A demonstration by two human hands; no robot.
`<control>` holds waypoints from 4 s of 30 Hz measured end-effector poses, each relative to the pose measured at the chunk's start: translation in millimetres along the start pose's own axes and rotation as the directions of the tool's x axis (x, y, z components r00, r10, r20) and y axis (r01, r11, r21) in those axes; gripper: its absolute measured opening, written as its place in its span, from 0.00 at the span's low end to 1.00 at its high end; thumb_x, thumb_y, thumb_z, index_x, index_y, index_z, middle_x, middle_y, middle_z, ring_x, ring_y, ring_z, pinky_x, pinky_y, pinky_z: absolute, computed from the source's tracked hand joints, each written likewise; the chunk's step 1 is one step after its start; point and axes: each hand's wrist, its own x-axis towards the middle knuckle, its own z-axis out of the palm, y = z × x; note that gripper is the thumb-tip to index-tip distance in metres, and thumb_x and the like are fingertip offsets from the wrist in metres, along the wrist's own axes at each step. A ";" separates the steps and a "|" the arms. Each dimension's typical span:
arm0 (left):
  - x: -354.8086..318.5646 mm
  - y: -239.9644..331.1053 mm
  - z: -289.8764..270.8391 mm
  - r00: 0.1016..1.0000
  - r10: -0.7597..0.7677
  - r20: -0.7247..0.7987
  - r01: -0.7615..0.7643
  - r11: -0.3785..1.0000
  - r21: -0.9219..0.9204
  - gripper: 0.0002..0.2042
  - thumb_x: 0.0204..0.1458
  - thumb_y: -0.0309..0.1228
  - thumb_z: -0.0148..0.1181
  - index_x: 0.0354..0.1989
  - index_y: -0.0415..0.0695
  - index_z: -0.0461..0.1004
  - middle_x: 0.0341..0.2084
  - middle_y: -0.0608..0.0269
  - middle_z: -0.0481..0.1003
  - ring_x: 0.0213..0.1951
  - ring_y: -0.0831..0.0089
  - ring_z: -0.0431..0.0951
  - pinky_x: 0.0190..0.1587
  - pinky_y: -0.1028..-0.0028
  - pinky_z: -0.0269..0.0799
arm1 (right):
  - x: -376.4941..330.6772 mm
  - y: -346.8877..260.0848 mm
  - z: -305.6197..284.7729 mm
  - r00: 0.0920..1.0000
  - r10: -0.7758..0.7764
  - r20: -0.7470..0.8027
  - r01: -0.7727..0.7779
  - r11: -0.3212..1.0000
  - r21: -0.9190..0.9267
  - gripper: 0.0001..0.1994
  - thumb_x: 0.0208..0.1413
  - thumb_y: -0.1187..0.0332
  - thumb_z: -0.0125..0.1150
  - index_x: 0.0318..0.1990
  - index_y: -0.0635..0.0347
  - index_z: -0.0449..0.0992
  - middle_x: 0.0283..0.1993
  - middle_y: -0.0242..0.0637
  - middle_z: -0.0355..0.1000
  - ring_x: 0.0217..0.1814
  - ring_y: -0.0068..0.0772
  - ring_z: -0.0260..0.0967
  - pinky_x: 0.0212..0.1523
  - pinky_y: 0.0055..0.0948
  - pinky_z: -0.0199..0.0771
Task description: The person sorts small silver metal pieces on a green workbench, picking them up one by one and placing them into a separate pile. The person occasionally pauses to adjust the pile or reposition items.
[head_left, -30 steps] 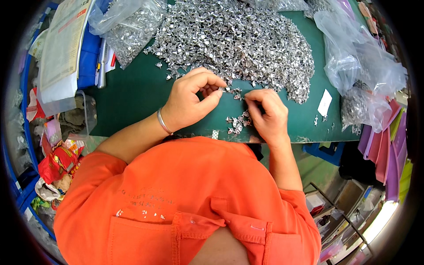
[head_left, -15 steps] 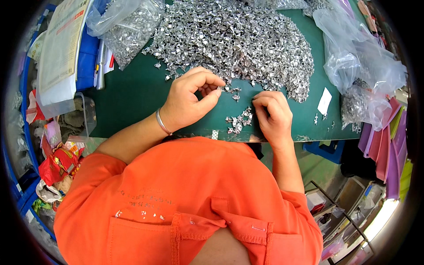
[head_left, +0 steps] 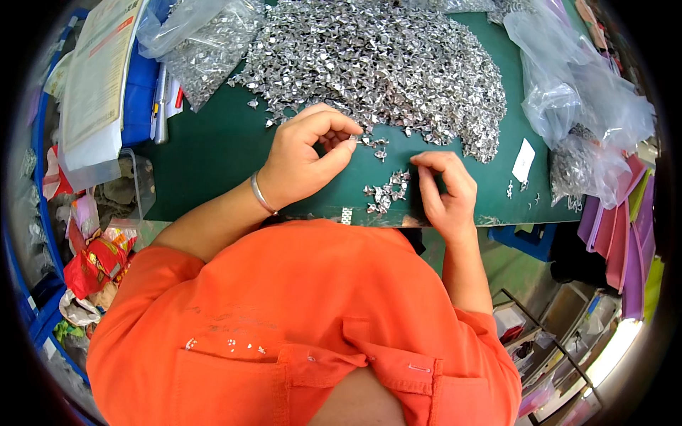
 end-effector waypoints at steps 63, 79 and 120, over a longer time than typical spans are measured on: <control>3.3 2.9 -7.0 1.000 -0.002 0.003 0.002 1.000 0.023 0.06 0.53 0.17 0.62 0.39 0.37 0.78 0.36 0.64 0.75 0.35 0.80 0.77 0.38 0.80 0.74 | 32.7 -14.4 37.1 0.987 -0.152 0.054 0.152 0.988 -0.006 0.09 0.49 0.80 0.68 0.37 0.62 0.77 0.35 0.39 0.76 0.36 0.43 0.73 0.39 0.36 0.74; 2.6 2.0 -8.7 1.000 -0.021 0.023 0.020 1.000 0.021 0.07 0.54 0.16 0.61 0.40 0.36 0.77 0.39 0.62 0.74 0.38 0.80 0.77 0.41 0.80 0.74 | 26.6 -10.1 26.4 0.972 -0.186 0.143 0.184 0.983 0.024 0.10 0.47 0.81 0.67 0.37 0.61 0.78 0.38 0.39 0.77 0.41 0.43 0.75 0.42 0.35 0.75; 2.8 3.7 -10.6 1.000 -0.014 0.014 0.014 1.000 0.028 0.07 0.53 0.16 0.60 0.40 0.36 0.77 0.39 0.62 0.74 0.38 0.79 0.77 0.41 0.79 0.74 | 28.6 -6.7 21.8 0.987 -0.121 0.104 0.129 0.989 -0.072 0.09 0.46 0.82 0.68 0.33 0.60 0.76 0.34 0.37 0.75 0.37 0.42 0.72 0.39 0.36 0.73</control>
